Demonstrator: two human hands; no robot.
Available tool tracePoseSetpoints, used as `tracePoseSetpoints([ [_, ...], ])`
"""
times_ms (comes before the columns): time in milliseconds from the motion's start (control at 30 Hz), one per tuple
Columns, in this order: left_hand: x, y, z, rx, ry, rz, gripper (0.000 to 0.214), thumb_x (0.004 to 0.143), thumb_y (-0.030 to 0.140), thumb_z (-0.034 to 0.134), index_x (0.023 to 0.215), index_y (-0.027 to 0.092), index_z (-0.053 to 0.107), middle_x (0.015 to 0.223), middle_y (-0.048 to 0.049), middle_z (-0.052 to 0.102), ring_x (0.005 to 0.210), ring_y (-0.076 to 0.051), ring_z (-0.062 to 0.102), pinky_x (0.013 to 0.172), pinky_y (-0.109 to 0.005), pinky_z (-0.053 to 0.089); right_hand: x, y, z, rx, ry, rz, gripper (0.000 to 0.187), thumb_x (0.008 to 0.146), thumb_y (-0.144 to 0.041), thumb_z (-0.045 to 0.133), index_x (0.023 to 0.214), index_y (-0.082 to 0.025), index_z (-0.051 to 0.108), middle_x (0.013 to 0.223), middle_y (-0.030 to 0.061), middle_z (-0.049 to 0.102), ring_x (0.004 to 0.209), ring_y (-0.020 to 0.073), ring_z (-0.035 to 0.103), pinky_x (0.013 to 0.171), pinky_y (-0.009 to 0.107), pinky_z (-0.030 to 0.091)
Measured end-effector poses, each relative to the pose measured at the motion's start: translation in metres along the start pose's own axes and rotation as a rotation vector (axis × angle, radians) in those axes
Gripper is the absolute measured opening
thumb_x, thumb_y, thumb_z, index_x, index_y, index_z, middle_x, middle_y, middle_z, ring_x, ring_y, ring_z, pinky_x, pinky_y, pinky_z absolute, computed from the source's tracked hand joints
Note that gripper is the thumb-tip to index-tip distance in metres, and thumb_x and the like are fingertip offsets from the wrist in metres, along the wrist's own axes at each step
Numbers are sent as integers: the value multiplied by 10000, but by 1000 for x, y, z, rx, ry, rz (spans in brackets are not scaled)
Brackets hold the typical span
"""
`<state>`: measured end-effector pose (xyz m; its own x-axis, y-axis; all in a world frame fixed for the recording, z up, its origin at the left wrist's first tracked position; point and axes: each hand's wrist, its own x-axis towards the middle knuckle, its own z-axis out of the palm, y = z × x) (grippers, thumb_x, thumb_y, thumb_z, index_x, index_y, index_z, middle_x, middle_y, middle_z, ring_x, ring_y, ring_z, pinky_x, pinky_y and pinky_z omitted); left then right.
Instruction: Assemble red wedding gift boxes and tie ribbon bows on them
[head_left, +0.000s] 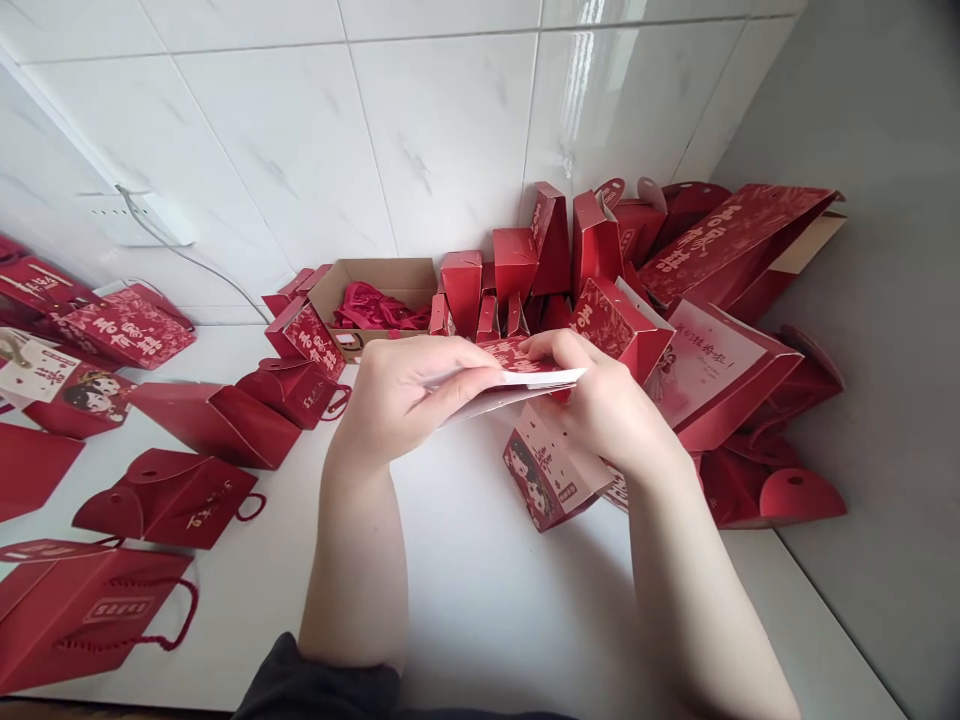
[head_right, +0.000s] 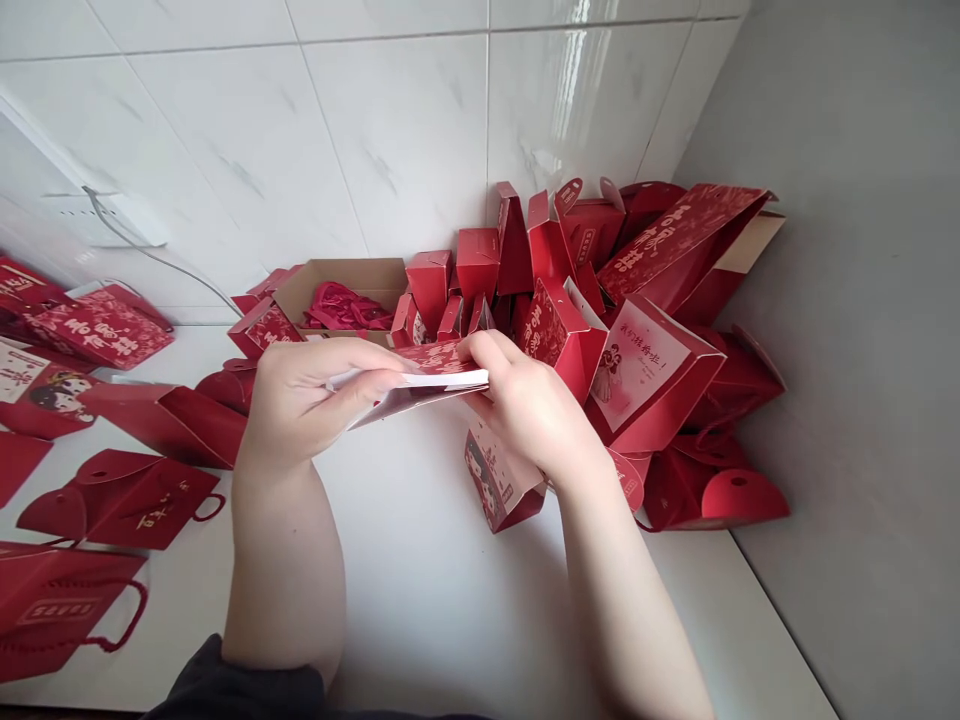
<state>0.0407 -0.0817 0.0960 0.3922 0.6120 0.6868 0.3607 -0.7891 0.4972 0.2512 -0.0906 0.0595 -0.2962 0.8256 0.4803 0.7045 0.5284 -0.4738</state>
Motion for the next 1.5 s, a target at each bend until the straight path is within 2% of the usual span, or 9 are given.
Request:
tracePoseSetpoints([
  [333,-4,0,-7,-32,38,41,95,859,226,662,813,249,741,769,21,744,678,-121,677,589,-230,516,-2,-8,6,16,18,-36,197,904,-184,568,1079,-248,503,1181,42,626,956,185,637,713,255,458],
  [467,-2,2,-7,24,29,-54,132,866,270,646,777,228,734,674,30,695,554,-90,579,494,-225,421,-1,-7,2,5,-40,-33,191,897,-223,588,1075,-247,522,1082,37,650,844,188,642,665,266,444],
  [733,1,-6,-15,182,-129,-341,208,882,307,573,780,200,718,754,14,698,654,-111,588,557,-222,411,-1,-6,-2,130,-177,37,185,894,-355,607,926,-222,482,752,-27,595,602,133,514,555,243,371],
  [900,-1,-20,-18,274,-326,-458,216,866,351,567,791,224,726,714,22,689,586,-111,547,526,-235,367,1,-8,8,20,-247,38,197,929,-328,544,783,-220,468,622,-43,535,560,131,469,540,249,333],
  [1100,-4,-41,-19,373,-55,-487,228,852,355,561,798,200,718,816,-21,731,732,-169,641,651,-263,446,-7,-10,-5,-109,-41,180,130,940,-316,509,1001,-214,561,990,62,676,801,198,635,653,289,428],
  [1233,-4,-60,-13,443,78,-564,207,859,338,543,832,204,699,820,-33,729,729,-178,631,671,-275,445,-21,-18,-22,-281,-110,366,225,929,-442,489,884,-224,523,729,38,648,601,210,604,512,289,386],
  [1333,-2,-69,-4,471,53,-621,175,870,303,524,853,200,665,857,-52,729,779,-199,639,690,-282,447,-25,-23,-20,-410,-260,459,269,907,-488,495,828,-233,471,553,13,561,477,216,549,437,280,308],
  [1467,2,-65,13,557,-98,-688,181,907,277,457,889,197,619,839,-91,704,767,-247,648,636,-307,438,-15,-21,-3,-463,-367,362,51,923,-239,444,906,-207,479,657,65,620,556,238,616,458,286,278],
  [1500,4,-63,18,577,-124,-695,194,920,269,431,911,195,609,842,-104,700,767,-261,653,638,-318,444,-10,-19,2,-452,-370,355,83,922,-179,408,950,-194,485,684,80,635,592,244,635,469,290,285],
])
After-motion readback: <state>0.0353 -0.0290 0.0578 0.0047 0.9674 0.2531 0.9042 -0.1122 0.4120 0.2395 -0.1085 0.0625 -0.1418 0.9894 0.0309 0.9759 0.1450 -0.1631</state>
